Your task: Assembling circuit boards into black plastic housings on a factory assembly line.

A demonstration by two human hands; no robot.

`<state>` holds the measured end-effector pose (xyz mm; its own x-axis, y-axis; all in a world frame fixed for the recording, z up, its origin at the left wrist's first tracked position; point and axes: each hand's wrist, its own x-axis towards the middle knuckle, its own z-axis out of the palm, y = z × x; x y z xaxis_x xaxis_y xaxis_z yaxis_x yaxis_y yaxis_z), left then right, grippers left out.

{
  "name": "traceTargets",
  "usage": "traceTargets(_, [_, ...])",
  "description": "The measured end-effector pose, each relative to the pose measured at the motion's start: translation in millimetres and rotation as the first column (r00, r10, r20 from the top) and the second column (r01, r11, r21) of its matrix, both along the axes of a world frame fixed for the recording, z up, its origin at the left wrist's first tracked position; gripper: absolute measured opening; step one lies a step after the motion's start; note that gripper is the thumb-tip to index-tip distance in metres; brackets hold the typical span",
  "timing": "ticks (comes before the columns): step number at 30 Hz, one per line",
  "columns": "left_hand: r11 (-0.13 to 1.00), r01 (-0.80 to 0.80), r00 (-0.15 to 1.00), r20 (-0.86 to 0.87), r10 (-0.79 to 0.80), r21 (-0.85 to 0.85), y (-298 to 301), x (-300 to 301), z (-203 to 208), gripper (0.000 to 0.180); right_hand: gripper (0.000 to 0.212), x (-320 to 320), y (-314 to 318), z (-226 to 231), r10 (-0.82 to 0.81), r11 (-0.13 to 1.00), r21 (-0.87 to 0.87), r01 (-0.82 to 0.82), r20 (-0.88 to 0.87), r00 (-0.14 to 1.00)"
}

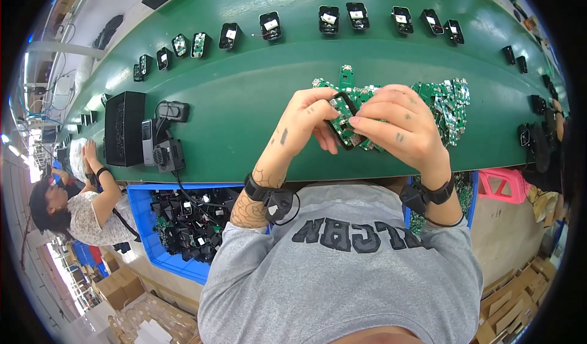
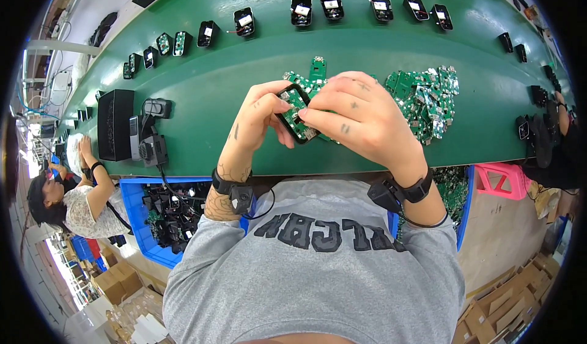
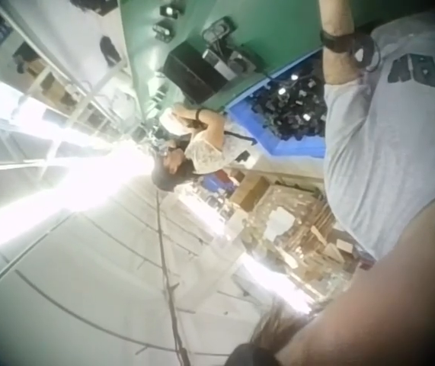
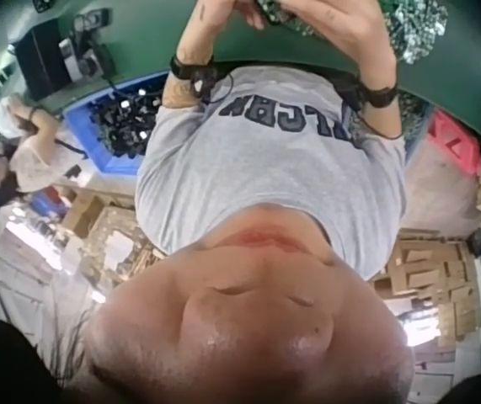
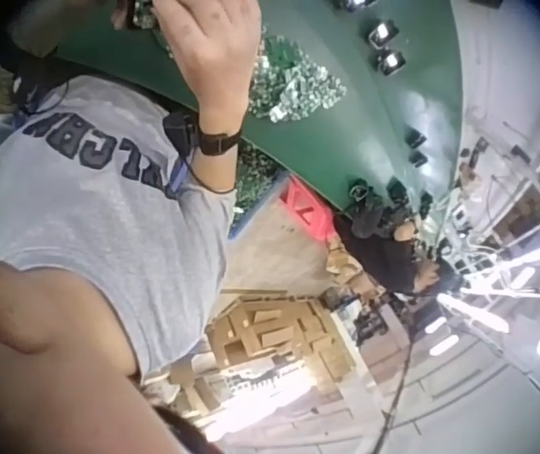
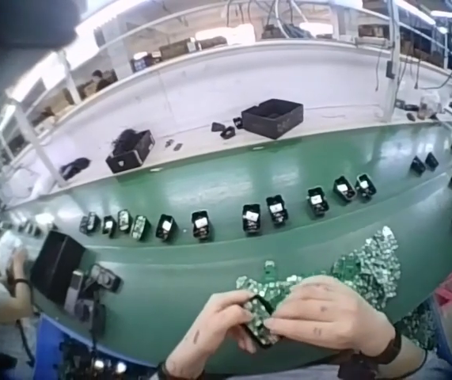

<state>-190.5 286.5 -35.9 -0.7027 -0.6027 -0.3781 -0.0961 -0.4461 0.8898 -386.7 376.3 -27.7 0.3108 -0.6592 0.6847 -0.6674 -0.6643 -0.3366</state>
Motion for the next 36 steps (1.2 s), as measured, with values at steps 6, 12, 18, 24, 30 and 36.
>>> traceTargets(6, [0.987, -0.124, 0.990, -0.086, 0.116, -0.105, 9, -7, 1, 0.027, 0.017, 23, -4, 4, -0.275, 0.944, 0.226, 0.238, 0.146, 0.950])
traceTargets(12, [0.431, -0.255, 0.916, -0.074, 0.394, -0.866, 27, -10, 2, 0.034, 0.010, 35, -11, -2, -0.481, 0.825, 0.491, 0.280, 0.350, 0.804])
traceTargets(18, [0.108, -0.318, 0.857, -0.236, 0.458, -0.942, 13, -13, -5, 0.045, 0.011, 56, -22, -23, -0.445, 0.875, 0.447, 0.187, 0.589, 0.675])
traceTargets(24, [0.579, -0.336, 0.900, -0.072, 0.430, -0.743, -32, 8, 8, 0.040, 0.039, 62, -47, -6, -0.203, 0.903, 0.427, 0.044, 0.335, 0.920])
traceTargets(30, [0.033, 0.260, 0.659, 0.202, 0.725, -0.965, -183, 100, 3, 0.043, 0.032, 28, -30, -4, -0.208, 0.784, 0.525, -0.332, 0.725, 0.657])
traceTargets(36, [0.440, 0.610, 0.053, 0.588, 0.807, -0.659, -336, 282, 19, 0.024, 0.024, -40, 26, -44, -0.514, 0.757, 0.653, -0.022, 0.616, 0.597])
